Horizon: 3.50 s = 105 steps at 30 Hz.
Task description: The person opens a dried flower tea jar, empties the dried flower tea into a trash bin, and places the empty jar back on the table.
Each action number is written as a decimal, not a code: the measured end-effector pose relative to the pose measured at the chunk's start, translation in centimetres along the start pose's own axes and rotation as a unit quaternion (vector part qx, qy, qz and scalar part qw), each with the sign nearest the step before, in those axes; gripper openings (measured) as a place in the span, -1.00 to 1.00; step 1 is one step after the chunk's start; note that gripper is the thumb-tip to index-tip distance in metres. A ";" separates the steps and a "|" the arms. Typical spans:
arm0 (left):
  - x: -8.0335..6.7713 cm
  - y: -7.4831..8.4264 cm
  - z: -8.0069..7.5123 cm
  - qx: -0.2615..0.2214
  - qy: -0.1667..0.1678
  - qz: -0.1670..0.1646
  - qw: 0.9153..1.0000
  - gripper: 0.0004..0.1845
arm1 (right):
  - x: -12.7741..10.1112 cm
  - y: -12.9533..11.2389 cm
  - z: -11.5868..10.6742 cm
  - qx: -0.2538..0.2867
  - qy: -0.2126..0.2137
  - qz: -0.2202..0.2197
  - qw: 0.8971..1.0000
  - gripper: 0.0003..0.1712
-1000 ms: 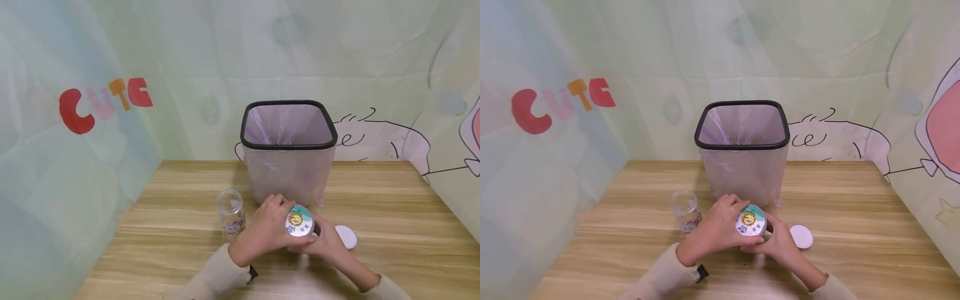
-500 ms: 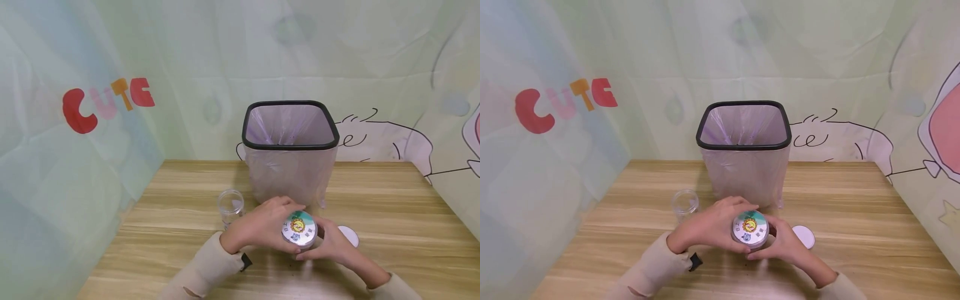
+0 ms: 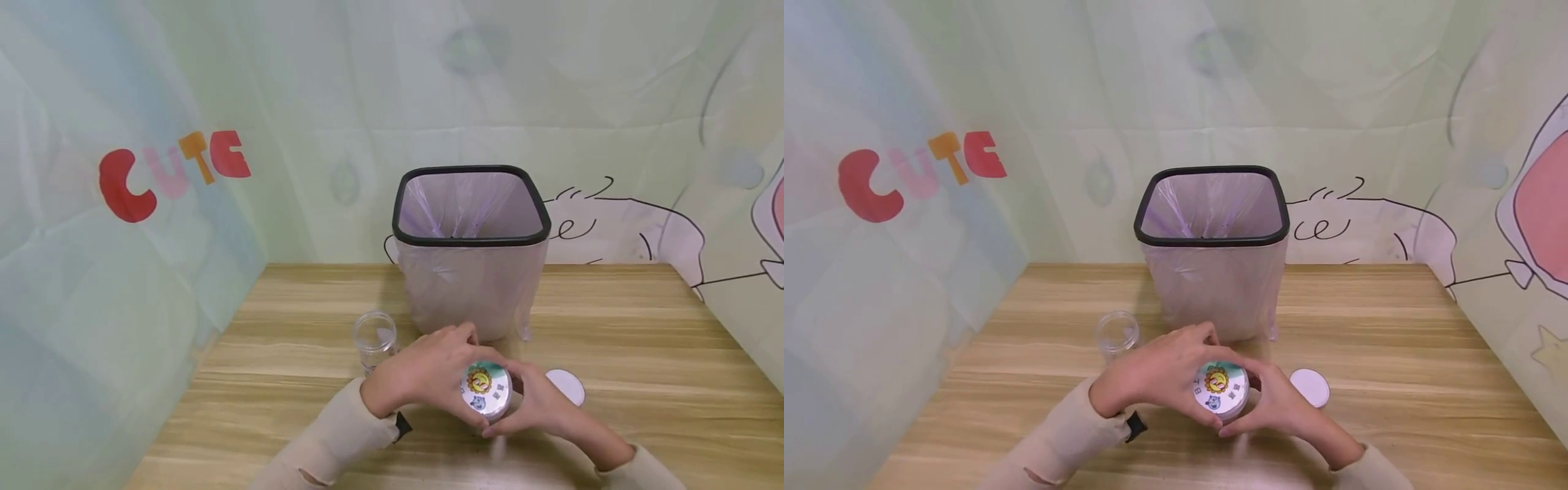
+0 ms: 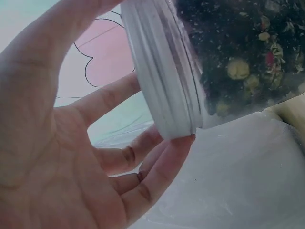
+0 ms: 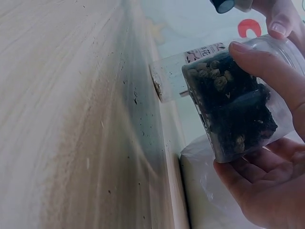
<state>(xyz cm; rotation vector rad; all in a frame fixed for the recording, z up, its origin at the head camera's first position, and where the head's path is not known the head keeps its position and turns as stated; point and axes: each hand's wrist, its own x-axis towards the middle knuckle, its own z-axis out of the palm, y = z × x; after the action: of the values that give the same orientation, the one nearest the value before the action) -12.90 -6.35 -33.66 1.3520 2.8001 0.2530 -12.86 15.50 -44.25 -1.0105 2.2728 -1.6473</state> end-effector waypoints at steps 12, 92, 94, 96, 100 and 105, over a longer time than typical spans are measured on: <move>0.0 0.5 0.2 0.052 0.031 -0.045 0.997 -0.26 | 0.2 0.2 1.2 -0.009 0.057 0.011 0.998 -0.11; 0.1 0.8 0.0 0.091 0.009 -0.062 0.994 -0.17 | 0.1 -0.3 1.9 -0.087 0.096 0.037 0.991 -0.05; 0.0 0.6 -0.2 0.061 -0.011 -0.036 0.997 -0.11 | 0.0 -0.3 1.7 -0.084 0.087 0.041 0.992 -0.03; -0.1 0.4 -0.3 0.024 -0.030 -0.010 0.999 -0.08 | -0.1 -0.3 1.6 -0.083 0.077 0.040 0.993 0.03; -0.1 0.0 -0.4 0.003 -0.038 0.026 0.999 -0.17 | -0.2 -0.4 1.4 -0.080 0.064 0.026 0.994 0.06; -0.1 0.0 -0.4 0.032 -0.009 0.020 0.999 -0.24 | -0.2 -0.3 1.4 -0.081 0.066 0.015 0.994 -0.03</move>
<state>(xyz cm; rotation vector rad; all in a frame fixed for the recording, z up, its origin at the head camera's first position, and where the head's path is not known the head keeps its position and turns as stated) -12.86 -6.46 -33.25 1.4187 2.7921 0.1519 -11.89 14.46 -44.53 -0.9210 2.5291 -1.5830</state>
